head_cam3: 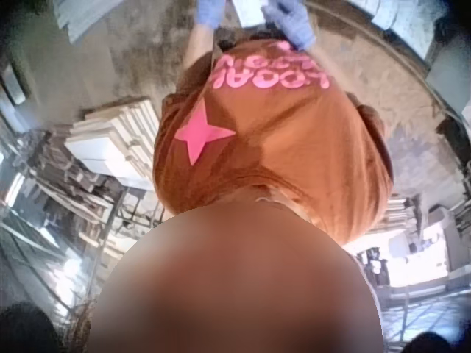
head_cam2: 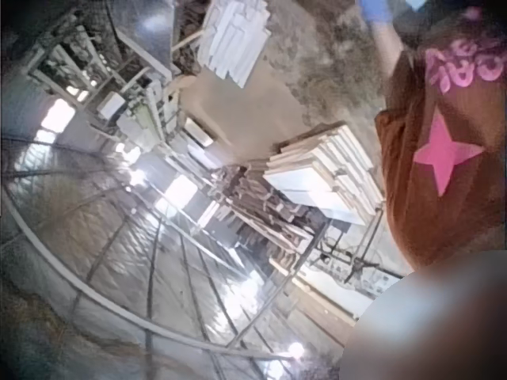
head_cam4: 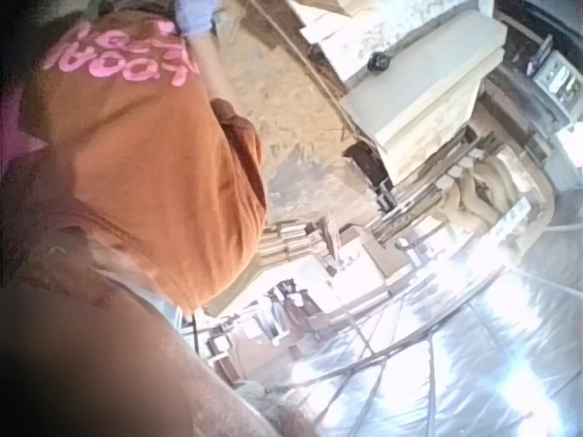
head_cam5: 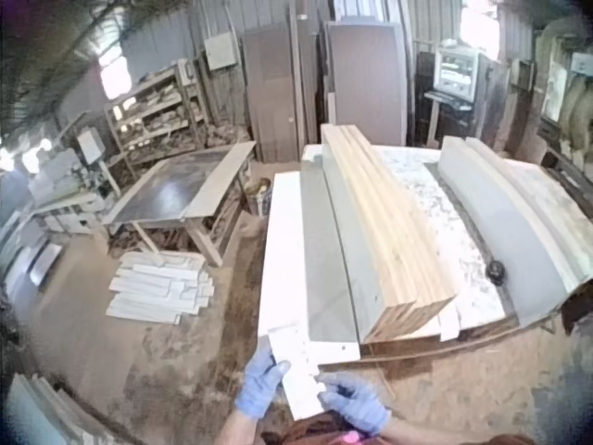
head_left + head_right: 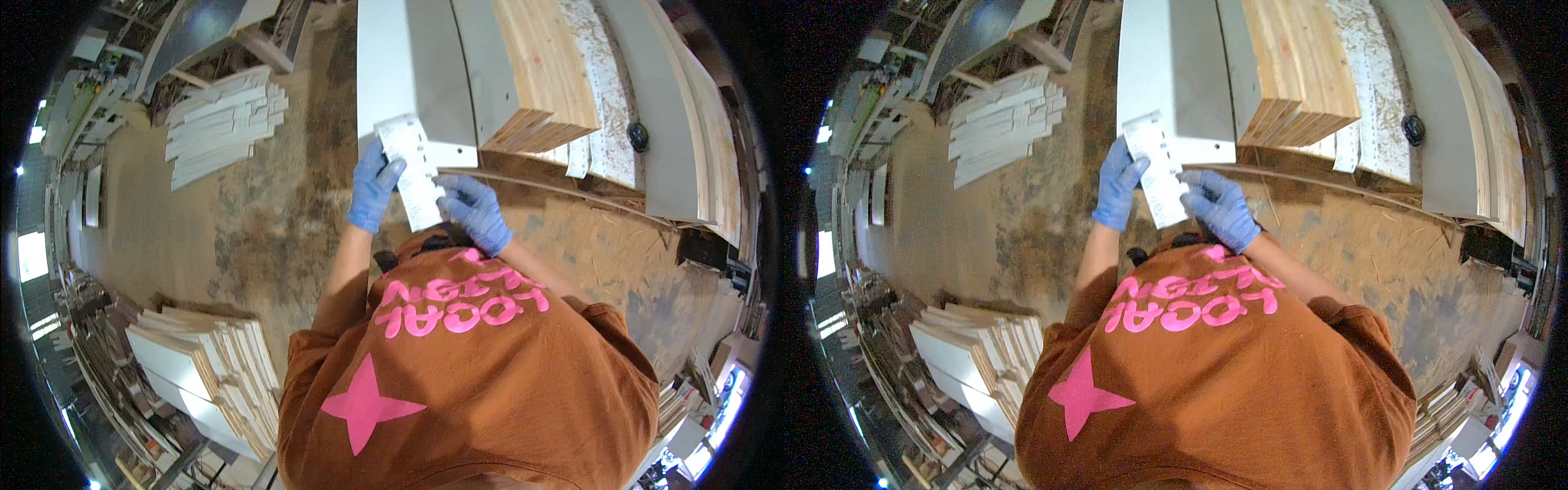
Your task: The person measures wooden planks with a tape measure and compares them to printed labels. They handle the planks and labels one at a time, placing labels on the wood and using the tape measure to verify dimensions.
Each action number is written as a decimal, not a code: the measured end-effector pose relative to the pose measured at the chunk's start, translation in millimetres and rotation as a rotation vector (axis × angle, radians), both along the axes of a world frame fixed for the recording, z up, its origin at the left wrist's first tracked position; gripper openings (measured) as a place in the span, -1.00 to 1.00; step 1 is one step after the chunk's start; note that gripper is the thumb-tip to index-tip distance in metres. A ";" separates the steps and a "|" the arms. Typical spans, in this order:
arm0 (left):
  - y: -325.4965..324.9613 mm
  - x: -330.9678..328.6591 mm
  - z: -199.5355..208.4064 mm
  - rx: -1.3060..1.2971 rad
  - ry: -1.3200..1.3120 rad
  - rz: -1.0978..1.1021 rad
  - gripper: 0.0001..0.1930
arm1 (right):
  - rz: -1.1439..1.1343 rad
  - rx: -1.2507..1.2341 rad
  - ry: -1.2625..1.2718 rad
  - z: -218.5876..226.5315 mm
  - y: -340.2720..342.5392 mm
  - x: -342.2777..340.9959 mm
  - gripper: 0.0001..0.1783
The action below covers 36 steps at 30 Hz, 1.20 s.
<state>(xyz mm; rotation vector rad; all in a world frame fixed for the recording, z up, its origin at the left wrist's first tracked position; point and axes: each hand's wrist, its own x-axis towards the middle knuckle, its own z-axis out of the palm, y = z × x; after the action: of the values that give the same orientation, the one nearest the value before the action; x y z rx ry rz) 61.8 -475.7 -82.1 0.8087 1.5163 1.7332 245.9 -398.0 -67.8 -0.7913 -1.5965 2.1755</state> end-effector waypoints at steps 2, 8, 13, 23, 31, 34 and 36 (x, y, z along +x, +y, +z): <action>-0.1 -3.1 -3.4 -0.044 -0.001 0.038 -0.54 | 0.002 -0.060 -0.025 2.8 3.4 0.8 -0.64; -5.1 -37.5 -63.1 -0.300 0.029 0.518 -0.60 | -0.215 0.256 -0.050 -39.7 22.9 13.4 -0.63; -14.9 -83.2 -135.5 -0.331 -0.389 0.250 -0.61 | 0.063 1.097 -0.610 -76.9 46.3 11.4 -0.34; 17.7 -68.0 -59.1 -0.107 -0.455 0.153 -0.56 | 0.164 1.109 -0.850 -62.7 55.1 -3.9 -0.26; 63.7 -33.4 32.0 0.015 -0.076 -0.094 -0.51 | -0.060 0.867 -0.544 -54.2 48.1 -30.5 -0.01; 80.6 -22.7 45.5 0.080 -0.009 -0.167 -0.51 | -0.143 0.909 -0.427 -63.0 41.6 -31.7 0.02; 89.1 -18.1 49.8 0.100 0.068 -0.195 -0.51 | -0.176 0.910 -0.377 -60.5 39.3 -27.2 -0.01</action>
<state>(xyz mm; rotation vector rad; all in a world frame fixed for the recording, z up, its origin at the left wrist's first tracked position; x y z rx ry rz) 43.7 -386.6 -32.3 1.0407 1.3541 1.6608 218.7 -358.7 -128.3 -0.9833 -2.2872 0.9951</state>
